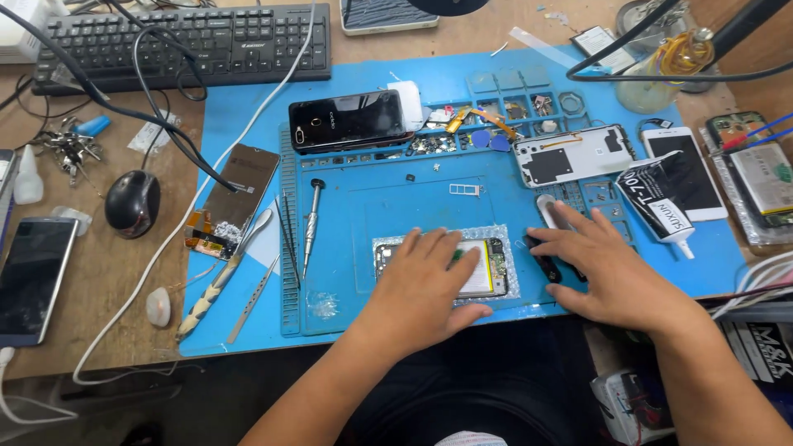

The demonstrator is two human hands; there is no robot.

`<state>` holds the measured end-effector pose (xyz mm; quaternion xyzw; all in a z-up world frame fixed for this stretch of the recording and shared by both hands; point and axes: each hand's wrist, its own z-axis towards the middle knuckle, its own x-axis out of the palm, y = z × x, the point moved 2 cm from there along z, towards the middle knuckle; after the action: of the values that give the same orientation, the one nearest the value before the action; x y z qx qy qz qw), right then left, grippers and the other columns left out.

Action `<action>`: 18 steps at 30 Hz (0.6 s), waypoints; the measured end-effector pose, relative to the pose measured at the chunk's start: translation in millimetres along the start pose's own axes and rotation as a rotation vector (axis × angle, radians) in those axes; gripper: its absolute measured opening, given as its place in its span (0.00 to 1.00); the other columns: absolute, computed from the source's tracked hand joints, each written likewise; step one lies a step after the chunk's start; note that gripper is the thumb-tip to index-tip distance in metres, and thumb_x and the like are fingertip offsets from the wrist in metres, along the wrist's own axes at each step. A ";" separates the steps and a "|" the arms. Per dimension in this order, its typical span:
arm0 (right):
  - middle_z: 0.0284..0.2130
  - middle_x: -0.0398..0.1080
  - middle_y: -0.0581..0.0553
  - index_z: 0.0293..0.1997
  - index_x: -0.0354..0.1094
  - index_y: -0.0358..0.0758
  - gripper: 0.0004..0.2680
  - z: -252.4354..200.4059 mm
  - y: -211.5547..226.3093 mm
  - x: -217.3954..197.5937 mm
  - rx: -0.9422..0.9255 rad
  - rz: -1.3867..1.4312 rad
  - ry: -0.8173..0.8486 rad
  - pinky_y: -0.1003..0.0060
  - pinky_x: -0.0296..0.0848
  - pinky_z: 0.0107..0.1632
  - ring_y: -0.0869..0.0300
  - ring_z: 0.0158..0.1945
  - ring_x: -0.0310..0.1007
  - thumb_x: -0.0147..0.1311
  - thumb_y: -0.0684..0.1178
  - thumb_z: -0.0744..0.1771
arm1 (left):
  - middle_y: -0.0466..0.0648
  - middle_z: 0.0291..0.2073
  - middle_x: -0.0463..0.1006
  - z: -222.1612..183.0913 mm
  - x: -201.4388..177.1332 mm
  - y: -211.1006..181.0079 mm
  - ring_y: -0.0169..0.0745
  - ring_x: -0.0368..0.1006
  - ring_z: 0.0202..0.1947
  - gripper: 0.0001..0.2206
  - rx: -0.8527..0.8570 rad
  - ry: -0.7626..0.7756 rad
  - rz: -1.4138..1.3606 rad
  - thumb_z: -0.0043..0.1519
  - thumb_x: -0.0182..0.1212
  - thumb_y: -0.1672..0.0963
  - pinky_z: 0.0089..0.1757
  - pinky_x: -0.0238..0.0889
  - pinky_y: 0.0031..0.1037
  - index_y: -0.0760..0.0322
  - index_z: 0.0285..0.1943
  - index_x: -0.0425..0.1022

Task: Technician repairing a mobile phone motherboard by manipulating small components and connectors.

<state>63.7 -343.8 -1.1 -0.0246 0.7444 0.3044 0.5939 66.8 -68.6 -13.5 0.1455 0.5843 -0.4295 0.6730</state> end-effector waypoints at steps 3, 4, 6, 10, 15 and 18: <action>0.68 0.64 0.53 0.57 0.73 0.49 0.18 -0.9 -9.9 2.5 -0.039 -0.013 -0.023 0.32 0.35 0.74 0.47 0.80 0.40 0.65 0.50 0.61 | 0.62 0.59 0.73 15.9 8.1 -2.5 0.63 0.69 0.59 0.31 0.069 -0.039 -0.008 0.57 0.69 0.44 0.53 0.64 0.49 0.64 0.63 0.72; 0.68 0.64 0.53 0.57 0.73 0.49 0.18 -2.3 -12.6 5.4 -0.039 -0.007 -0.025 0.32 0.35 0.74 0.47 0.80 0.40 0.65 0.50 0.61 | 0.62 0.59 0.73 17.0 10.2 -0.8 0.63 0.69 0.59 0.31 0.070 -0.034 -0.006 0.57 0.69 0.44 0.53 0.64 0.49 0.64 0.63 0.72; 0.71 0.60 0.52 0.63 0.69 0.50 0.22 -6.7 -19.1 9.2 -0.091 -0.103 -0.078 0.32 0.34 0.74 0.45 0.81 0.37 0.62 0.56 0.62 | 0.60 0.54 0.75 21.8 14.8 0.7 0.59 0.71 0.52 0.24 0.105 -0.061 -0.009 0.60 0.66 0.45 0.47 0.66 0.45 0.63 0.55 0.74; 0.74 0.52 0.50 0.68 0.64 0.50 0.23 -9.7 -21.4 16.1 -0.080 -0.087 -0.041 0.30 0.33 0.72 0.44 0.81 0.31 0.56 0.55 0.63 | 0.60 0.55 0.75 23.3 11.2 1.9 0.61 0.71 0.53 0.22 0.118 -0.068 -0.046 0.60 0.68 0.46 0.47 0.66 0.46 0.64 0.53 0.74; 0.50 0.76 0.55 0.40 0.78 0.52 0.07 -0.4 1.3 29.3 -0.049 -0.019 -0.359 0.31 0.43 0.75 0.49 0.69 0.65 0.63 0.54 0.62 | 0.63 0.55 0.76 23.0 9.5 2.0 0.63 0.73 0.54 0.24 0.102 -0.112 -0.064 0.59 0.68 0.45 0.49 0.66 0.47 0.68 0.48 0.73; 0.48 0.75 0.52 0.35 0.71 0.50 0.04 6.2 23.5 47.2 -0.145 -0.082 -0.507 0.32 0.46 0.74 0.46 0.67 0.67 0.62 0.51 0.63 | 0.65 0.50 0.78 22.1 5.8 -0.2 0.65 0.74 0.53 0.20 0.149 -0.269 -0.113 0.67 0.57 0.48 0.50 0.68 0.49 0.73 0.39 0.76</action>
<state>45.8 -306.4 -34.2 -0.0202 0.5466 0.3291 0.7697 81.0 -86.5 -12.7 0.1032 0.4627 -0.5246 0.7071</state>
